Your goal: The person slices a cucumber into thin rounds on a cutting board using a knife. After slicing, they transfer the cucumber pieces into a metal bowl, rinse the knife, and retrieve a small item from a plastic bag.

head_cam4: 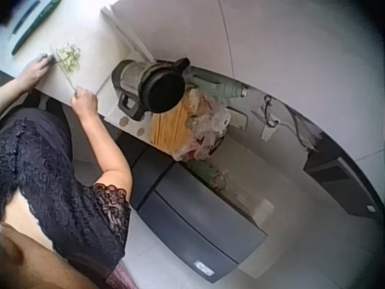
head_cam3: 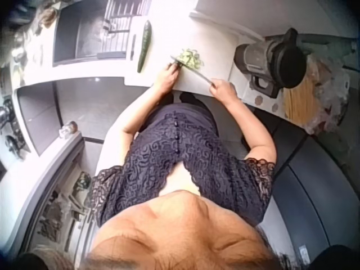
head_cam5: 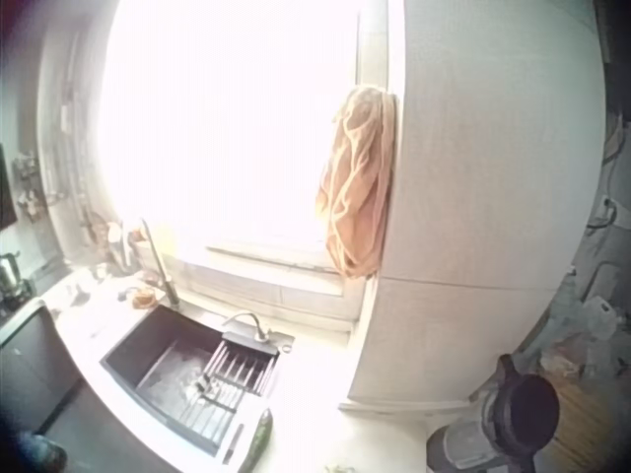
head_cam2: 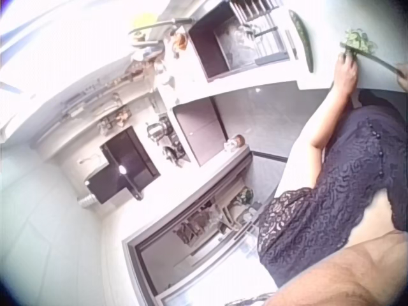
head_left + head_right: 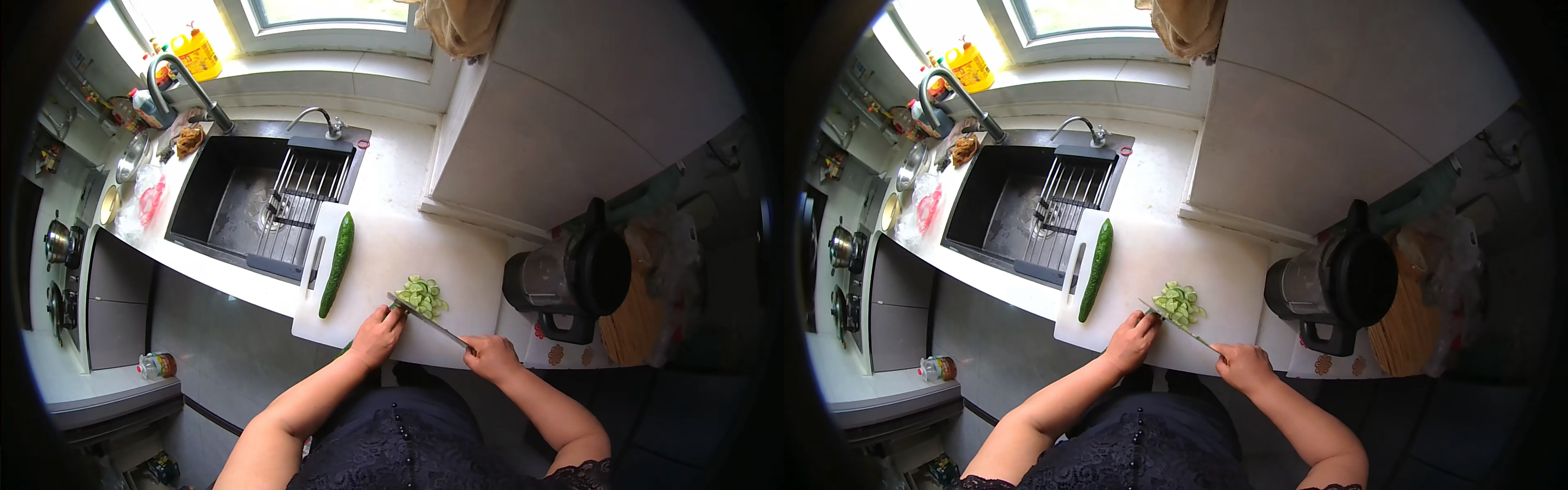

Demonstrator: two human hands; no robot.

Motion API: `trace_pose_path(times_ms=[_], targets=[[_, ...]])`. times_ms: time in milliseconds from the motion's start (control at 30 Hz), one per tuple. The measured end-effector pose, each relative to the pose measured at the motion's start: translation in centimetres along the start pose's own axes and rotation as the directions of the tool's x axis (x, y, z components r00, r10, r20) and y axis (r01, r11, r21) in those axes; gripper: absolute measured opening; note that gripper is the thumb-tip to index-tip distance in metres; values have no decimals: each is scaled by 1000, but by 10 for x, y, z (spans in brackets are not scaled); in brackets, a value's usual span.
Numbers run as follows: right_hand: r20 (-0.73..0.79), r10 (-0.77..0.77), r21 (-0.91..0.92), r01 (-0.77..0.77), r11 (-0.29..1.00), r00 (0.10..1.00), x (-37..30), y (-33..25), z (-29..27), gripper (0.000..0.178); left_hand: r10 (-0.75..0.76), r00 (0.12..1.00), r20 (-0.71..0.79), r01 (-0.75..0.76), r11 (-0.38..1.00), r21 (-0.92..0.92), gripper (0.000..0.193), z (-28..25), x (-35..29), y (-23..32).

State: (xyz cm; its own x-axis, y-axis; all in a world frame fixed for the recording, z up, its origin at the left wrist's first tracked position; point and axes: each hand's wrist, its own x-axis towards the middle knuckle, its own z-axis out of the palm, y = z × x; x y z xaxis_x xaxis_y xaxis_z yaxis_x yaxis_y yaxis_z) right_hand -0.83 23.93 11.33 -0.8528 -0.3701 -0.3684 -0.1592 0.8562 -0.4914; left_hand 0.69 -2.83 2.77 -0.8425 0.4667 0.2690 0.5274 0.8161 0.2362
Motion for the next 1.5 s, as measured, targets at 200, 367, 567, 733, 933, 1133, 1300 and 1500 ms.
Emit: trace_pose_path(times_ms=[200, 367, 567, 733, 933, 1133, 1300, 1500], targets=[[93, 37, -13, -36, 999, 995, 11, 0, 14, 33, 8, 1000, 19, -8, 1000, 14, 36, 0, -1, -1], [-21, 19, 17, -19, 1000, 1000, 20, 11, 47, 32, 39, 999, -32, -38, 998, 48, 31, -1, -1, -1], [-58, 1, 43, 2, 999, 998, 6, 3, 31, 32, -1, 1000, -16, 1, 1000, -11, 35, 0, -6, -3], [-15, -29, -44, 28, 999, 999, -8, 1, 13, 33, -8, 1000, -2, 8, 999, -48, 34, 1, -7, -2], [97, 55, -74, -48, 996, 994, 5, -6, 13, 34, -10, 999, 48, 11, 1000, -19, 34, -1, -4, -2], [-3, 31, -33, -31, 999, 1000, 21, 6, 43, 29, -33, 999, 11, 33, 999, -19, 35, 0, -7, -1], [24, 38, 38, -39, 999, 999, 12, 7, 33, 31, -18, 1000, -19, 19, 999, 38, 37, -3, -7, 0], [11, 18, -29, -17, 999, 1000, -7, 0, 15, 32, -17, 1000, 21, 16, 1000, 26, 36, -3, -7, -1]])
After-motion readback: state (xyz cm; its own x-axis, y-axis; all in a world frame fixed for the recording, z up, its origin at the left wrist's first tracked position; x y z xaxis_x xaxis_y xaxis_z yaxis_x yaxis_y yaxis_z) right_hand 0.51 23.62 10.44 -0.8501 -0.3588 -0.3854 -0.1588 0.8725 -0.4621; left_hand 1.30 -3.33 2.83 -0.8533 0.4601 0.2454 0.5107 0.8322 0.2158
